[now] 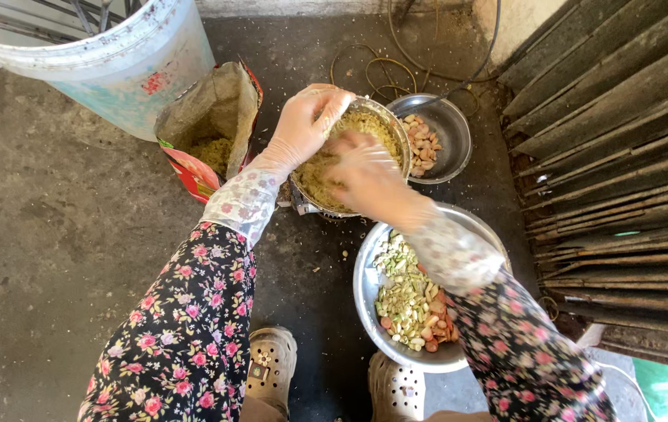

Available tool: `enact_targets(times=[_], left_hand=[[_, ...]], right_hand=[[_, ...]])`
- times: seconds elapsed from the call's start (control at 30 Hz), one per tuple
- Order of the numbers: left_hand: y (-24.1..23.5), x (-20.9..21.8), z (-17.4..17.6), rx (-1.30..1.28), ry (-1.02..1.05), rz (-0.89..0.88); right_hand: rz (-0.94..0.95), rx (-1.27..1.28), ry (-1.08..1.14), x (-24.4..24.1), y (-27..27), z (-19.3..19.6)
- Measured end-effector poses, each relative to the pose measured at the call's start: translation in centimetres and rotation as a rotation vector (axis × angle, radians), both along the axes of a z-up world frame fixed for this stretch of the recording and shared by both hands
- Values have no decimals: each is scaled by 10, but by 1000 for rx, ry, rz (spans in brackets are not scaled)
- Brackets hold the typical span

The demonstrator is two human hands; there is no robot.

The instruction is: The person mixes chopped vegetables, cloves of garlic, and a light-colored paste together in a bowl by hand, then takes handfuls of the paste and places them into a red and black bag.

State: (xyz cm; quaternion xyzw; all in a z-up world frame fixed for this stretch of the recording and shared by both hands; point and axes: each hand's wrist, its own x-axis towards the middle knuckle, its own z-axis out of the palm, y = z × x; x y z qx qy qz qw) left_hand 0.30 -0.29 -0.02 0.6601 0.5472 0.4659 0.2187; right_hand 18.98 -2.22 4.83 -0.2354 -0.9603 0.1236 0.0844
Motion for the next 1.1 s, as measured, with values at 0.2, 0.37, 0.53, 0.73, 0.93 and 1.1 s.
enact_targets(times=[0.2,0.37,0.53,0.73,0.93,1.1], left_hand=[[-2,3,2,19,91,-28],[-1,3,-3,17,125,-60],[3,1,-8,-63,177,-67],[6,1,-19,41,199,9],[7,-1,-15,-10,74,15],[5,-6,-6,-104,-153,-63]], right_hand=[[-343,-138,-196,11,10,-1],[-389,-211,-200,16,18,-17],[-449,-147,-320,17,16,-39],[-567,-364,-257,16,7,-14],[-382,49,487,-5,50,-46],[-475,-364,184,-49,52,-56]])
